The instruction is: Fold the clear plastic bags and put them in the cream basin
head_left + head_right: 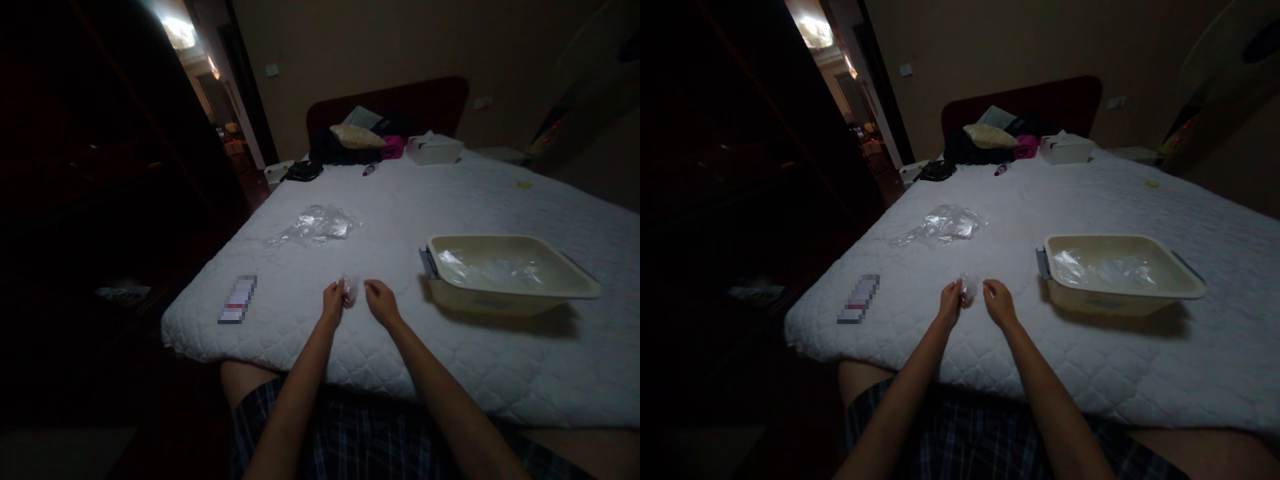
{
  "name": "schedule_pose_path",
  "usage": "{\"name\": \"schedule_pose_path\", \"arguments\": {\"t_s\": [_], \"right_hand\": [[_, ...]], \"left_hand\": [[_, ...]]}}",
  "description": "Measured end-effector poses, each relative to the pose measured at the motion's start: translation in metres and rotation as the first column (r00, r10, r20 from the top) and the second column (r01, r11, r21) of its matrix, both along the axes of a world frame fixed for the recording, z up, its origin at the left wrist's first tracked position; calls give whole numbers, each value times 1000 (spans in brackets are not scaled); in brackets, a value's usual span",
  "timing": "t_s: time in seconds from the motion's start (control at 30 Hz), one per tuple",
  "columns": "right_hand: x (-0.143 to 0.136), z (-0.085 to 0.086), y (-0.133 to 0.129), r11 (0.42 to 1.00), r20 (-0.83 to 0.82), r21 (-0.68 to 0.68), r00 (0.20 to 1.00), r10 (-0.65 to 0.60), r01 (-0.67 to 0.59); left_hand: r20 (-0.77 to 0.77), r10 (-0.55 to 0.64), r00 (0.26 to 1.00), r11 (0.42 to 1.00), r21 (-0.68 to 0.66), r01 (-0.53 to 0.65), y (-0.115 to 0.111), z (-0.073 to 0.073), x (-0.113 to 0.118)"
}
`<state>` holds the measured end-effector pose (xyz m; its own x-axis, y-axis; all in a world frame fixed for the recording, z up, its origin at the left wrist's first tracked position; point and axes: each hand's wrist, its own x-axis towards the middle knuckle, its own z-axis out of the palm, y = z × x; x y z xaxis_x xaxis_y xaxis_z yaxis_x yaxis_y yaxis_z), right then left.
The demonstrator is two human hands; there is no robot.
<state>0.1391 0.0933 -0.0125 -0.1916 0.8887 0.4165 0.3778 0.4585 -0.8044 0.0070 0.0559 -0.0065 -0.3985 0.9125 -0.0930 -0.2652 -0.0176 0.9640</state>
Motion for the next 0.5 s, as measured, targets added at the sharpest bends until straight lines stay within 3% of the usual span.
{"name": "schedule_pose_path", "arguments": {"t_s": [0.07,0.13,0.2,0.27,0.33,0.4,0.5], "right_hand": [[5,6,-2,989,-206,-148,978,-24,-6],[12,12,-5,941,-385,-319,923,-16,-117],[20,17,-8,834,-539,-448,842,36,-323],[25,20,-11,709,-635,-493,766,103,-504],[25,20,-13,634,-660,-506,736,151,-585],[19,17,-15,629,-625,-532,764,160,-566],[5,9,-17,721,-519,-526,842,149,-452]], "left_hand": [[10,-9,1000,1000,-9,9,-2,-1,-3],[-1,-43,999,999,-12,43,-3,0,-6],[-58,-50,997,999,2,50,-3,0,-5],[-168,-28,985,999,27,33,-3,0,-3],[-282,-12,959,999,46,26,-4,-1,0],[-322,-37,946,997,48,55,-5,-3,1],[-266,-119,956,991,19,129,-6,-4,1]]}}
